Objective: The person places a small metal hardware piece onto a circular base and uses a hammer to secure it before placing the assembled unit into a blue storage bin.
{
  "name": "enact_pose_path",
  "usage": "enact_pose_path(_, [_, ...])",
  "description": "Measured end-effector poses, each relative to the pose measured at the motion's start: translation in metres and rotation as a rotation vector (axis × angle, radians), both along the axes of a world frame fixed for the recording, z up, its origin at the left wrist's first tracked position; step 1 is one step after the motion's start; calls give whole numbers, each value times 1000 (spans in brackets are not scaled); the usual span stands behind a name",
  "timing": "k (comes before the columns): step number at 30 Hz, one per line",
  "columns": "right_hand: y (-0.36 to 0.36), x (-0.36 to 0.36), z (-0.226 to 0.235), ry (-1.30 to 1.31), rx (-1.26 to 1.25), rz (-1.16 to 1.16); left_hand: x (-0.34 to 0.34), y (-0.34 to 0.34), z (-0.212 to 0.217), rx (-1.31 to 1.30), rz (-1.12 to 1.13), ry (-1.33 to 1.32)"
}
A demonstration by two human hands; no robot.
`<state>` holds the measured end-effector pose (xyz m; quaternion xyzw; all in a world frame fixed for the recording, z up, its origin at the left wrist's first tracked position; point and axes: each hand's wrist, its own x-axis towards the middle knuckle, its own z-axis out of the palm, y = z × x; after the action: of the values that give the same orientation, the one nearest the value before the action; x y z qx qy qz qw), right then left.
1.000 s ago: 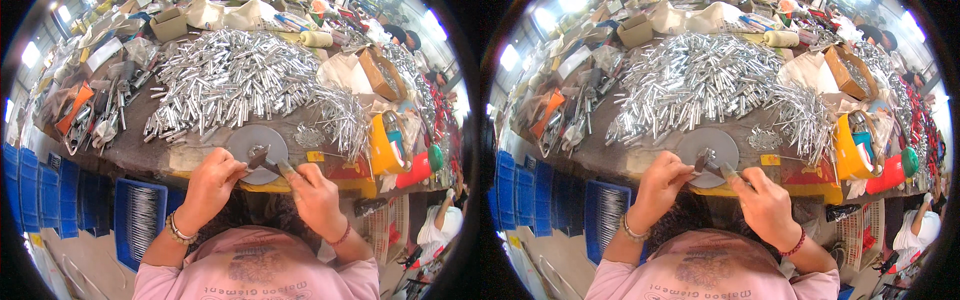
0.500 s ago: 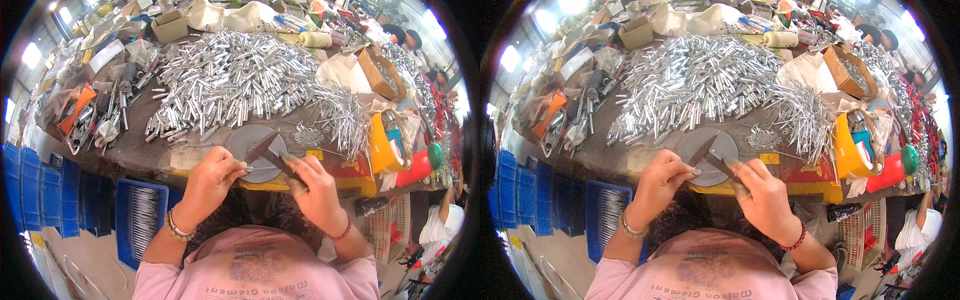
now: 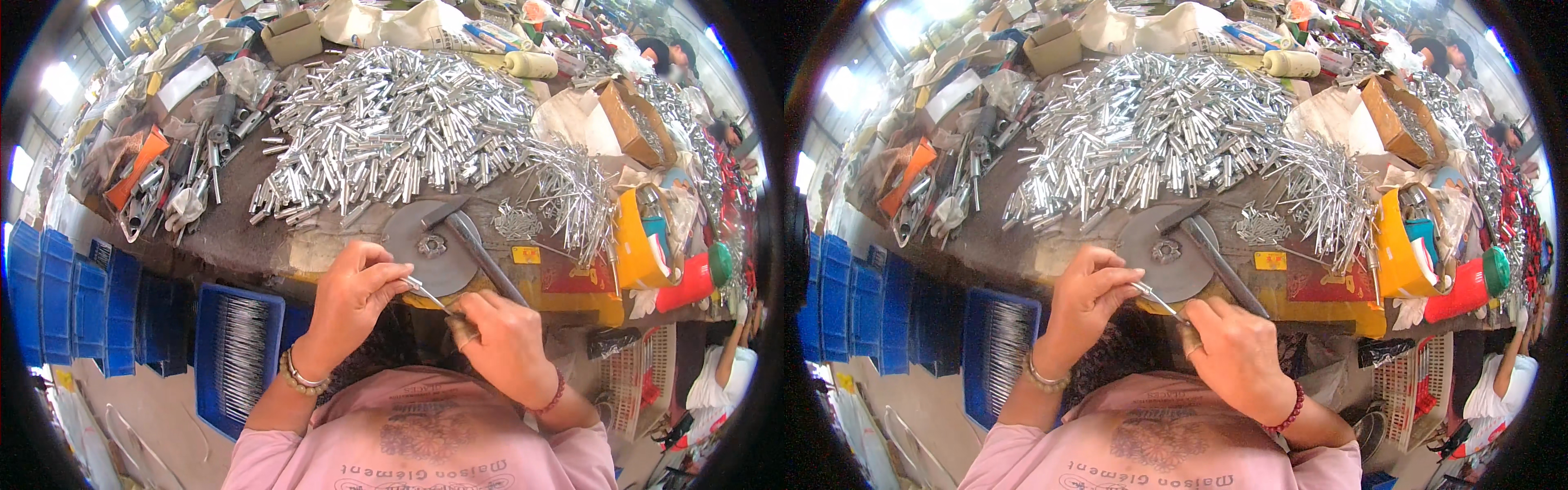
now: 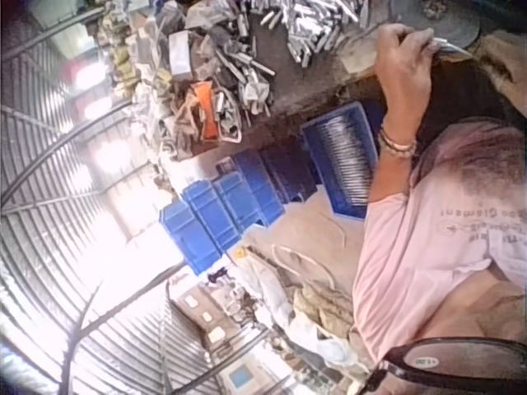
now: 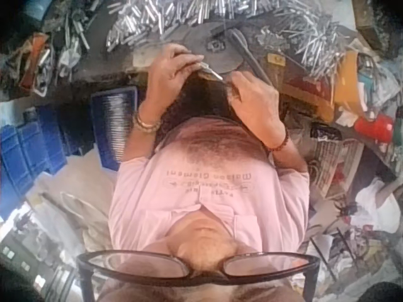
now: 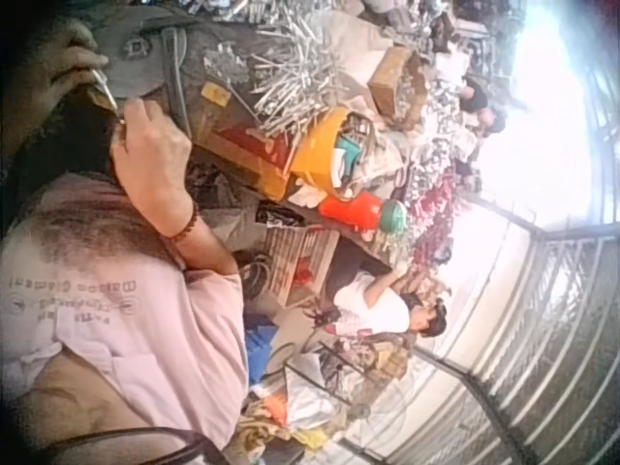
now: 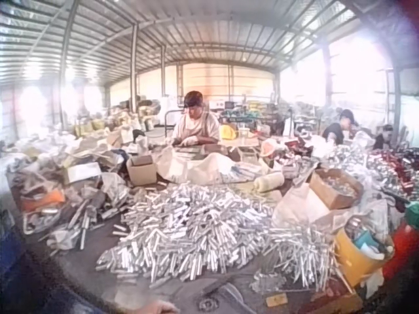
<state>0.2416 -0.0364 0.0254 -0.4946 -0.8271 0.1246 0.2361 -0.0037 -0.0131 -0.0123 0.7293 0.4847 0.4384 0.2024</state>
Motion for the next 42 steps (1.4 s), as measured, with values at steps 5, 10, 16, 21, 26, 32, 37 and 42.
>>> enact_pose_path(5, [-6, -4, -5, 200, -417, 77, 16, -30, -9, -20, 172, -182])
enact_pose_path(10, [-10, -8, -12, 522, -892, 47, 23, -52, -11, -499, 152, -648])
enact_pose_path(16, [-22, -17, -19, 676, -1099, 2, 21, -50, -9, -654, 53, -836])
enact_pose_path(21, [-25, -33, -20, 613, -1036, 46, 12, -56, -8, -715, 75, -939])
enact_pose_path(26, [-30, -46, -33, 559, -1013, 88, -8, -63, -20, -628, 154, -989])
enact_pose_path(32, [-27, -42, -51, 460, -1055, 151, -108, -118, -73, -437, 610, -764])
enact_pose_path(37, [-22, -40, -68, 463, -1095, 110, -220, -236, -166, -394, 1242, -575])
enact_pose_path(42, [-18, -39, -77, 476, -1142, 85, -291, -321, -193, -543, 1564, -533])
